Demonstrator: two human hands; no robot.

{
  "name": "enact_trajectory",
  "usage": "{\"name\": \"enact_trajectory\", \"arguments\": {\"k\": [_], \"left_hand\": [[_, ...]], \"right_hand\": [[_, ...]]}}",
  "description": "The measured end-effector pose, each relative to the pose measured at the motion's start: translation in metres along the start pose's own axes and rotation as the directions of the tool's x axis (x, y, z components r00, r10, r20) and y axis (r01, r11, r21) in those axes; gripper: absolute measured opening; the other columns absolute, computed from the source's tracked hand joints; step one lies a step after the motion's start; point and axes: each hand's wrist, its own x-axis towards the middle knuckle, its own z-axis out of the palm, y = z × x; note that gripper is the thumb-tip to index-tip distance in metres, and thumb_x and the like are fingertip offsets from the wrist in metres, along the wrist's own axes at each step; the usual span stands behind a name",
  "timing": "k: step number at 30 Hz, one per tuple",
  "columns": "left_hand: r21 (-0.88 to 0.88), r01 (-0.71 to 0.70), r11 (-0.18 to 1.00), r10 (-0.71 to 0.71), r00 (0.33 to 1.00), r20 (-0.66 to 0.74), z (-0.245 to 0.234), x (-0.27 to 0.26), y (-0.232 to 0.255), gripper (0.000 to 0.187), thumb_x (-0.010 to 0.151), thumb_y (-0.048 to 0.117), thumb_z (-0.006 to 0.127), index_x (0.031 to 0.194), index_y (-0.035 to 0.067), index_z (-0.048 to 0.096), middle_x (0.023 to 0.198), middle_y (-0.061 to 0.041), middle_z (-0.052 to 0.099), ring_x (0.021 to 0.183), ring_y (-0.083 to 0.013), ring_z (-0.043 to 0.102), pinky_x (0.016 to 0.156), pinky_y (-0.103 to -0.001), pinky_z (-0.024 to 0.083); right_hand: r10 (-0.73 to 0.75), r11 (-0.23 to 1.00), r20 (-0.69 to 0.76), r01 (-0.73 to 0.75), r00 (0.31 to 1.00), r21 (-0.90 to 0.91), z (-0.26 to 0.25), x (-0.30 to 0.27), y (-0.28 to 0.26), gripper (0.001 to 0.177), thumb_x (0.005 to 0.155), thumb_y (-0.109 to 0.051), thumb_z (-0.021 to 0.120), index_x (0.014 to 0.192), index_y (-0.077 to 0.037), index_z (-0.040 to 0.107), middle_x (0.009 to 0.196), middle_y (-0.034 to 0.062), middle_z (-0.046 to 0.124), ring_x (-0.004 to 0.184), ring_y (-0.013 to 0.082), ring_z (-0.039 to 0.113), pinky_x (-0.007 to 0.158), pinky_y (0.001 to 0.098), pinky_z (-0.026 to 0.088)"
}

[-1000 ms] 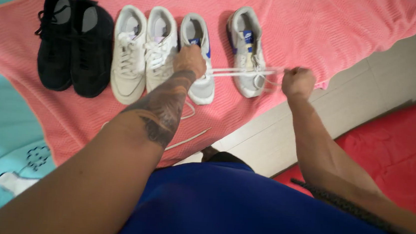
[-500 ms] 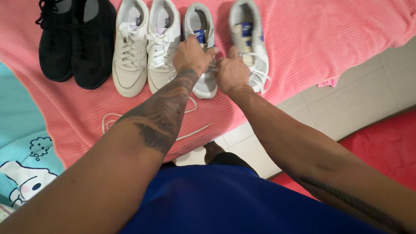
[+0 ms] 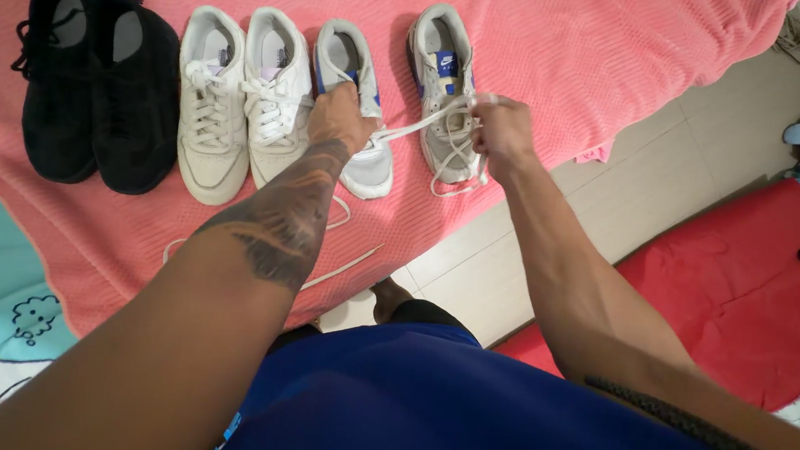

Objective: The person unlaces two pairs of sneakers placed on a pink towel. They pull the laces out of the eyelets one by one, starting with the rightmost pair and then moving to the middle pair, leaving the laces loose on the towel.

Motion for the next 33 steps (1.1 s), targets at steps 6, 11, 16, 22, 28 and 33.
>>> {"name": "enact_trajectory", "arguments": {"k": [6,11,16,22,28,33], "left_hand": [[-0.021,-0.208,0.978,0.204,0.971,-0.122,-0.016,-0.037,-0.01,0.043,0.081,0.016,0.084,0.115,0.008,0.059,0.121,-0.015,0.062,0.11,-0.0405,0.065,0.09,-0.051,0.052],[0.096,-0.487,0.868,0.482,0.873,0.07,-0.032,-0.038,-0.018,0.05,0.079,-0.002,0.072,0.123,0.017,0.059,0.124,-0.018,0.052,0.106,-0.0439,0.063,0.088,-0.051,0.053],[0.244,-0.342,0.908,0.336,0.939,0.066,-0.031,-0.019,-0.029,0.053,0.085,0.001,0.072,0.132,0.012,0.05,0.133,-0.022,0.05,0.109,-0.0444,0.065,0.091,-0.052,0.053],[0.023,0.104,0.994,-0.103,0.994,-0.032,-0.015,0.0,-0.029,0.084,0.077,0.034,0.089,0.137,0.005,0.039,0.118,-0.029,0.065,0.112,-0.0458,0.064,0.097,-0.05,0.051],[0.199,0.077,0.977,-0.07,0.997,-0.042,-0.008,0.012,-0.027,0.085,0.075,0.03,0.089,0.133,-0.008,0.039,0.112,-0.031,0.068,0.109,-0.045,0.066,0.097,-0.047,0.051],[-0.02,-0.07,0.997,0.068,0.994,-0.08,-0.025,0.016,-0.057,0.079,0.065,0.039,0.092,0.118,-0.007,0.055,0.111,-0.025,0.07,0.104,-0.0375,0.07,0.091,-0.041,0.055]], "right_hand": [[-0.36,0.61,-0.042,0.201,0.932,-0.766,0.049,-0.029,-0.018,0.077,0.078,-0.032,0.081,0.131,0.012,0.049,0.117,0.0269,0.058,0.095,0.0399,0.068,0.078,0.0486,0.055],[-0.394,0.241,0.293,0.406,0.871,-0.882,0.099,-0.055,-0.015,0.079,0.072,-0.015,0.076,0.141,0.005,0.043,0.146,0.0237,0.043,0.103,0.0423,0.068,0.086,0.0501,0.055],[-0.09,0.228,0.399,0.409,0.912,-0.884,0.128,-0.052,0.005,0.041,0.085,-0.026,0.076,0.119,-0.004,0.068,0.114,0.0258,0.069,0.107,0.0431,0.067,0.091,0.0493,0.055],[-0.203,0.348,0.507,0.546,0.837,-0.762,0.109,-0.018,0.028,0.026,0.093,-0.025,0.07,0.089,-0.001,0.077,0.093,0.0274,0.072,0.092,0.0445,0.069,0.086,0.0502,0.053],[-0.055,0.954,0.106,0.083,0.993,-0.289,0.093,-0.005,0.064,0.021,0.086,-0.011,0.062,0.085,0.005,0.076,0.077,0.0147,0.071,0.071,0.0225,0.066,0.066,0.0393,0.052],[-0.167,0.903,-0.092,0.115,0.982,-0.414,0.06,-0.01,0.032,0.027,0.091,-0.021,0.061,0.082,0.001,0.075,0.072,0.0108,0.071,0.065,0.0186,0.066,0.06,0.0353,0.052]]}}
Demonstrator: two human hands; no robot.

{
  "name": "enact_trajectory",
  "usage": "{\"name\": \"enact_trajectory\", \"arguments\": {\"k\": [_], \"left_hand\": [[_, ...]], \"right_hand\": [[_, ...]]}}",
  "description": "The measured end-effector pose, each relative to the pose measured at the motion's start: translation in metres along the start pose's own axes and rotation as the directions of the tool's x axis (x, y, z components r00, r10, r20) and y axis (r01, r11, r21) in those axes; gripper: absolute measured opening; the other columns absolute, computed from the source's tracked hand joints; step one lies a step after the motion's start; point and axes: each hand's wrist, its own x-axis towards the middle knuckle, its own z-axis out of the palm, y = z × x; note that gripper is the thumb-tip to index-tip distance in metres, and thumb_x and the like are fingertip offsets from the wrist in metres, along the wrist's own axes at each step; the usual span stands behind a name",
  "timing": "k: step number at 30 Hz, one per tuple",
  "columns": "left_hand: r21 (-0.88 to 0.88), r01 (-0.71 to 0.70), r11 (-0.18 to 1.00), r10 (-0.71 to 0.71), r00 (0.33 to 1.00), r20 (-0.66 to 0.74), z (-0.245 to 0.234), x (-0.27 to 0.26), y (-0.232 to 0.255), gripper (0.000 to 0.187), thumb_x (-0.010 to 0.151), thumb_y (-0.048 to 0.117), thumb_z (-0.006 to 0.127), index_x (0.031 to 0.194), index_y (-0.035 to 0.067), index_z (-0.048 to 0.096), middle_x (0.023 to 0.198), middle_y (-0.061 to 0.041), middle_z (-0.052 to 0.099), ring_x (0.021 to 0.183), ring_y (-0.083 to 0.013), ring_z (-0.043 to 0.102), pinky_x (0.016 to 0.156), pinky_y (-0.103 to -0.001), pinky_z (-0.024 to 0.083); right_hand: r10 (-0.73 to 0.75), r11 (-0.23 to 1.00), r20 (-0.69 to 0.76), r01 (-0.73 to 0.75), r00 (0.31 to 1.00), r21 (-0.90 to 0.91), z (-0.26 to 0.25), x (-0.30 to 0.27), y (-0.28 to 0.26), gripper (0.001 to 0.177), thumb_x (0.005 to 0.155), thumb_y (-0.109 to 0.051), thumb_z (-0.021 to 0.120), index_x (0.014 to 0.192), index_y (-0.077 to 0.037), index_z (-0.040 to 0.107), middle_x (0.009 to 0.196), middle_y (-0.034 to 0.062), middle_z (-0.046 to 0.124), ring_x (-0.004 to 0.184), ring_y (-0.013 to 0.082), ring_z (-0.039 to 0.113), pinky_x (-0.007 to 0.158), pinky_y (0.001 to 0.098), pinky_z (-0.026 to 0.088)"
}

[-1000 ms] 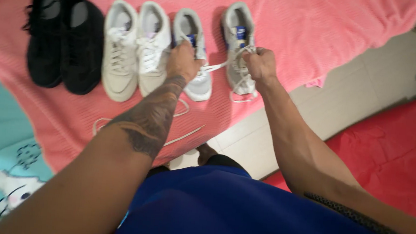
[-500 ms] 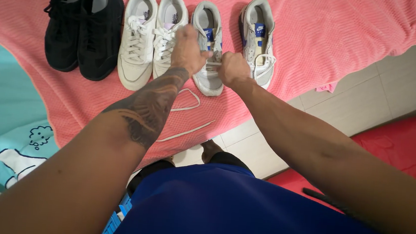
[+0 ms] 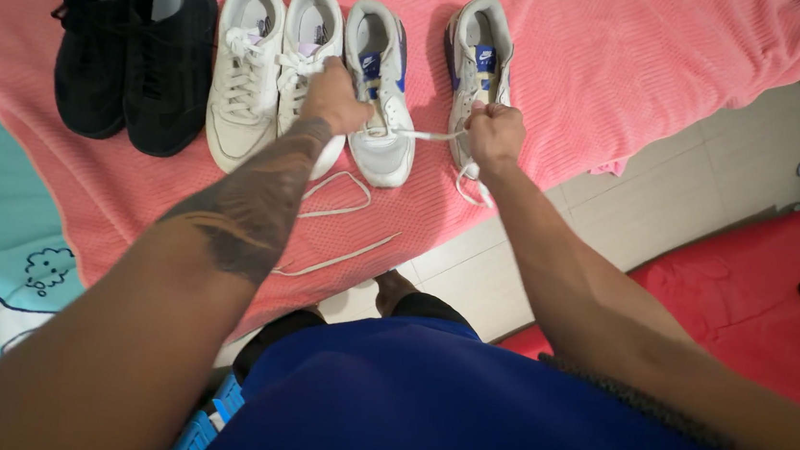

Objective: The person unlaces two pairs of sneakers placed on a pink towel. They pull the laces out of the eyelets one by one, starting with the rightmost pair and then moving to the middle pair, leaving the laces loose on the towel.

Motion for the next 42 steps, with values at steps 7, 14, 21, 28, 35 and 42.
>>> {"name": "enact_trajectory", "arguments": {"k": [7,14,21,28,35,42], "left_hand": [[-0.518,0.56,0.647,-0.238,0.793,0.561,0.036,-0.036,-0.036,0.064,0.103,0.056,0.056,0.107,-0.006,0.068,0.079,-0.016,0.071,0.066,-0.0273,0.07,0.061,-0.042,0.056],[-0.217,0.272,0.938,-0.304,0.943,-0.135,0.08,-0.063,-0.025,0.051,0.068,0.034,0.09,0.103,0.007,0.065,0.095,-0.013,0.072,0.09,-0.0312,0.071,0.078,-0.043,0.055],[-0.14,0.379,0.915,-0.383,0.924,-0.001,0.028,-0.07,0.007,0.069,0.062,0.038,0.098,0.107,0.004,0.058,0.106,-0.017,0.07,0.101,-0.0358,0.069,0.088,-0.046,0.054],[-0.088,0.22,0.971,-0.232,0.96,-0.158,0.046,-0.07,-0.013,0.066,0.07,0.02,0.094,0.117,0.001,0.053,0.111,-0.023,0.069,0.103,-0.0421,0.068,0.086,-0.049,0.054],[-0.843,0.498,0.203,-0.168,0.866,0.471,-0.012,-0.124,0.002,0.05,0.093,0.056,0.064,0.115,0.012,0.066,0.103,-0.01,0.071,0.088,-0.0247,0.067,0.076,-0.042,0.05],[-0.773,0.598,-0.213,0.096,0.8,0.593,-0.129,-0.234,-0.049,0.028,0.094,0.028,0.066,0.115,0.011,0.064,0.106,-0.003,0.072,0.097,-0.0209,0.069,0.087,-0.044,0.056]], "right_hand": [[0.238,0.967,0.603,-0.242,0.761,-0.076,-0.037,-0.1,-0.049,0.034,0.094,-0.03,0.07,0.101,0.003,0.069,0.065,0.0057,0.049,0.047,0.0136,0.041,0.039,0.0325,0.027],[-0.252,0.894,0.299,0.34,0.92,-0.293,-0.003,-0.088,-0.056,0.06,0.081,-0.048,0.08,0.109,0.005,0.071,0.091,0.0194,0.072,0.076,0.0283,0.065,0.063,0.0394,0.052],[-0.037,0.672,0.468,0.369,0.883,-0.642,0.056,-0.028,-0.032,0.038,0.087,-0.037,0.07,0.102,-0.003,0.076,0.104,0.0239,0.072,0.101,0.0403,0.069,0.09,0.0473,0.053],[0.139,0.968,0.298,-0.193,0.944,0.161,-0.008,0.006,-0.001,0.022,0.089,-0.01,0.057,0.099,0.005,0.068,0.086,0.0167,0.07,0.077,0.0338,0.064,0.062,0.0487,0.045],[-0.181,0.982,0.695,0.162,0.696,0.093,0.018,-0.09,-0.063,0.022,0.093,-0.013,0.067,0.108,0.001,0.076,0.093,0.0076,0.074,0.083,0.0131,0.069,0.075,0.0269,0.055],[-0.279,0.931,0.837,-0.083,0.471,0.356,0.089,-0.19,-0.173,0.041,0.092,-0.005,0.062,0.133,-0.011,0.059,0.095,-0.0003,0.059,0.069,0.0086,0.056,0.06,0.0253,0.048]]}}
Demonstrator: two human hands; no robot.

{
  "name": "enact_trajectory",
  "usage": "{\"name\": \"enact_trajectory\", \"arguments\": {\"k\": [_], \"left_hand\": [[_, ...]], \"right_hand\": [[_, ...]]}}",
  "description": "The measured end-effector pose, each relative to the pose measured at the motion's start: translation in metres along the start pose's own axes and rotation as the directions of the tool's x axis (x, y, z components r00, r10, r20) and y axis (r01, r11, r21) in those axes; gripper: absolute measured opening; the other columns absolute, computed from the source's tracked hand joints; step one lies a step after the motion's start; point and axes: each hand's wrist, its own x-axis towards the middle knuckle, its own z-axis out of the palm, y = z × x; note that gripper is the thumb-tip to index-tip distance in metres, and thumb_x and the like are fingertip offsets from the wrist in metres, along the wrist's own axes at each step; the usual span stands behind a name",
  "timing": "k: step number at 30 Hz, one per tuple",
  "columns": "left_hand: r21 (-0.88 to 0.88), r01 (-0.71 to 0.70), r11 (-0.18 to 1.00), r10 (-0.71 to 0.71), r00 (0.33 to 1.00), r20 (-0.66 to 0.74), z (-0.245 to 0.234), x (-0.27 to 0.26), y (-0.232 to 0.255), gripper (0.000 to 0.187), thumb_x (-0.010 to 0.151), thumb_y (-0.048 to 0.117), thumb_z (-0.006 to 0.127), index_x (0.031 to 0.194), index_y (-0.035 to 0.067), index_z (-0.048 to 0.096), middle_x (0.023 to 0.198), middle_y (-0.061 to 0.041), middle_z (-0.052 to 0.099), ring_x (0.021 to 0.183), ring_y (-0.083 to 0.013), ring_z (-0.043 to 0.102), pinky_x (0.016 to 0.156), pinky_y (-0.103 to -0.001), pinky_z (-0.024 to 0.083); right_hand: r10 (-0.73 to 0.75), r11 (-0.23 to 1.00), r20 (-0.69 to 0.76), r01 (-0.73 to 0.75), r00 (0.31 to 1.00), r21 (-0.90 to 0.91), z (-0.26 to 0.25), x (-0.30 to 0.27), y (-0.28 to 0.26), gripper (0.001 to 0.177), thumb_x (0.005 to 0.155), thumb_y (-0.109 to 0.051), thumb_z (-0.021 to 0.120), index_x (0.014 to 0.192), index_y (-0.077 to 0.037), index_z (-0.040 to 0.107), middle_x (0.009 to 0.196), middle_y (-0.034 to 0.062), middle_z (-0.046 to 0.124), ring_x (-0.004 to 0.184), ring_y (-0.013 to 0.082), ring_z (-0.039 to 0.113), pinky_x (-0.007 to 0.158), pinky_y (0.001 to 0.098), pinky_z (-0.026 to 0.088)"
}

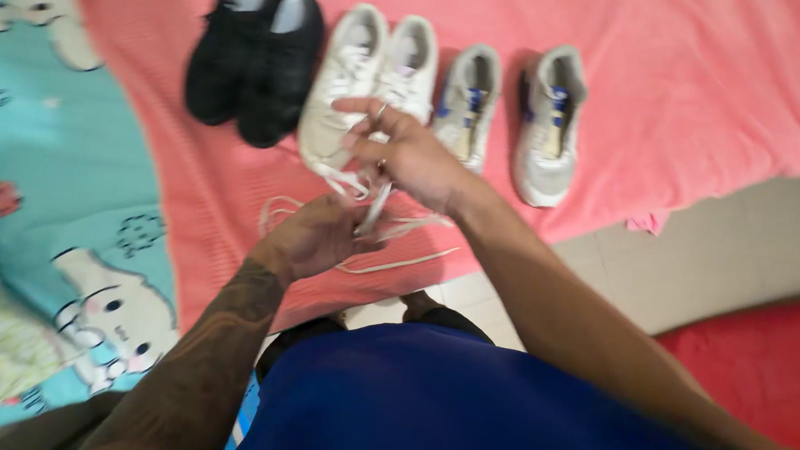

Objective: The person unlaces two pairs of sneakers placed on a pink towel. They pull the laces out of the eyelets one by one, starting with the rightmost pair and then moving to the middle pair, leaving the laces loose on the towel.

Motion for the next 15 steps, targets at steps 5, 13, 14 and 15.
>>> {"name": "enact_trajectory", "arguments": {"k": [5,13,14,15], "left_hand": [[0.468,-0.115,0.876,0.115,0.993,0.028,-0.067,-0.069,0.053,0.029,0.106,0.027,0.059,0.11,0.0,0.069,0.07,0.006,0.043,0.061,-0.0067,0.04,0.06,-0.024,0.038],[0.986,0.116,0.119,0.076,0.989,-0.125,-0.132,-0.044,0.095,0.032,0.097,0.031,0.062,0.106,0.003,0.074,0.081,-0.006,0.067,0.074,-0.0152,0.061,0.07,-0.032,0.05],[0.973,0.135,-0.187,0.129,0.985,-0.112,-0.128,-0.026,0.094,0.032,0.093,0.032,0.064,0.108,0.007,0.076,0.087,-0.011,0.075,0.08,-0.0196,0.069,0.075,-0.035,0.053],[0.942,0.137,-0.306,0.235,0.97,-0.065,-0.121,-0.006,0.093,0.038,0.089,0.034,0.071,0.112,0.004,0.073,0.099,-0.016,0.073,0.091,-0.0257,0.068,0.082,-0.039,0.052]], "right_hand": [[-0.162,0.943,-0.265,0.229,0.95,0.243,0.0,0.013,0.011,0.033,0.09,0.007,0.059,0.122,0.0,0.066,0.1,0.0057,0.065,0.082,0.0133,0.06,0.073,0.0276,0.049],[0.16,0.962,-0.391,-0.232,0.906,-0.145,-0.021,-0.014,0.111,0.027,0.089,0.001,0.067,0.116,-0.003,0.064,0.088,0.0069,0.065,0.076,0.0215,0.066,0.07,0.0362,0.058],[0.282,0.858,-0.437,-0.429,0.854,-0.284,-0.023,-0.008,0.116,0.037,0.087,-0.003,0.069,0.123,-0.007,0.062,0.09,0.0063,0.066,0.077,0.0231,0.068,0.07,0.0386,0.059],[0.38,0.695,-0.499,-0.597,0.779,-0.402,-0.028,0.001,0.117,0.047,0.085,-0.006,0.071,0.131,-0.01,0.059,0.091,0.0057,0.067,0.079,0.0247,0.069,0.07,0.041,0.061]]}}
